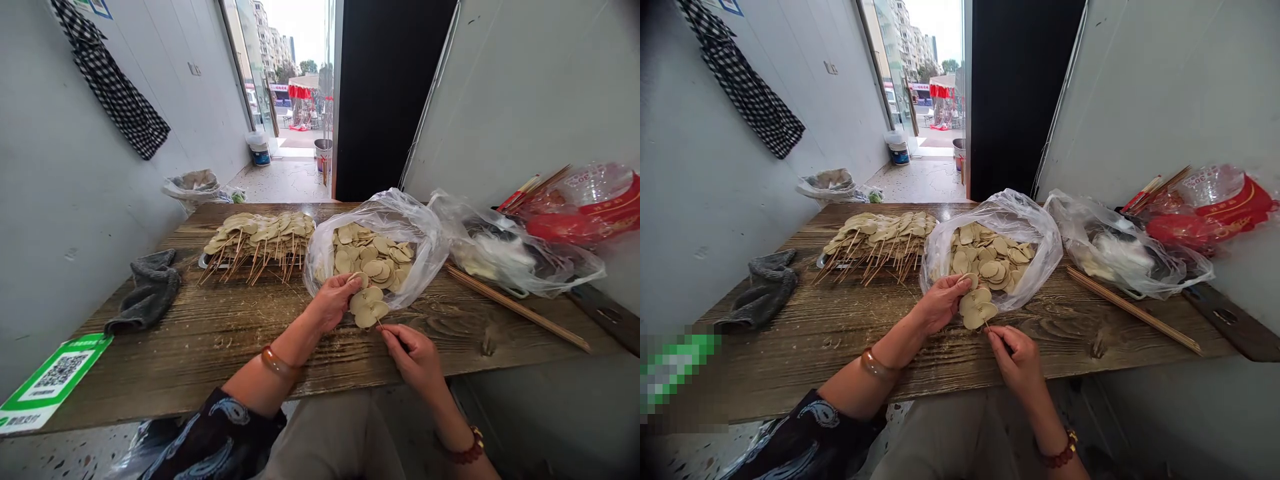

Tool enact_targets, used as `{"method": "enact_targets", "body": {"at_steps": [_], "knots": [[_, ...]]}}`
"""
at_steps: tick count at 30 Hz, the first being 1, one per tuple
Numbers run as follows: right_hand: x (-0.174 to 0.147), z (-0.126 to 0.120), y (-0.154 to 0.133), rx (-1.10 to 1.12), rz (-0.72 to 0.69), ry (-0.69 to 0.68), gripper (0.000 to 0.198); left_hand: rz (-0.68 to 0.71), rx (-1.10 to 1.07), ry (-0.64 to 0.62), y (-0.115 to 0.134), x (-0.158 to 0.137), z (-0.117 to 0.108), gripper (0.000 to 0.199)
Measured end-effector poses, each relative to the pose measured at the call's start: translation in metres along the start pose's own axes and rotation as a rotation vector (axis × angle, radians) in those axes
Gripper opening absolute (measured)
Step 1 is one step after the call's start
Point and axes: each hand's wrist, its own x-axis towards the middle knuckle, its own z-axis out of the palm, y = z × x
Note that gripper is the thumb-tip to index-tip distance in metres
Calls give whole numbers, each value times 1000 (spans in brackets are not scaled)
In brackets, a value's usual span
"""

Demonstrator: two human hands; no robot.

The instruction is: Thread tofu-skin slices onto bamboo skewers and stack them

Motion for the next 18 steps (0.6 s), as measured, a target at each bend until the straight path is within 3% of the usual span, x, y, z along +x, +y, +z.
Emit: {"method": "enact_targets", "body": {"at_steps": [18], "knots": [[0,1,1,-16,29,42,24,-14,9,-77,-9,-3,7,42]]}}
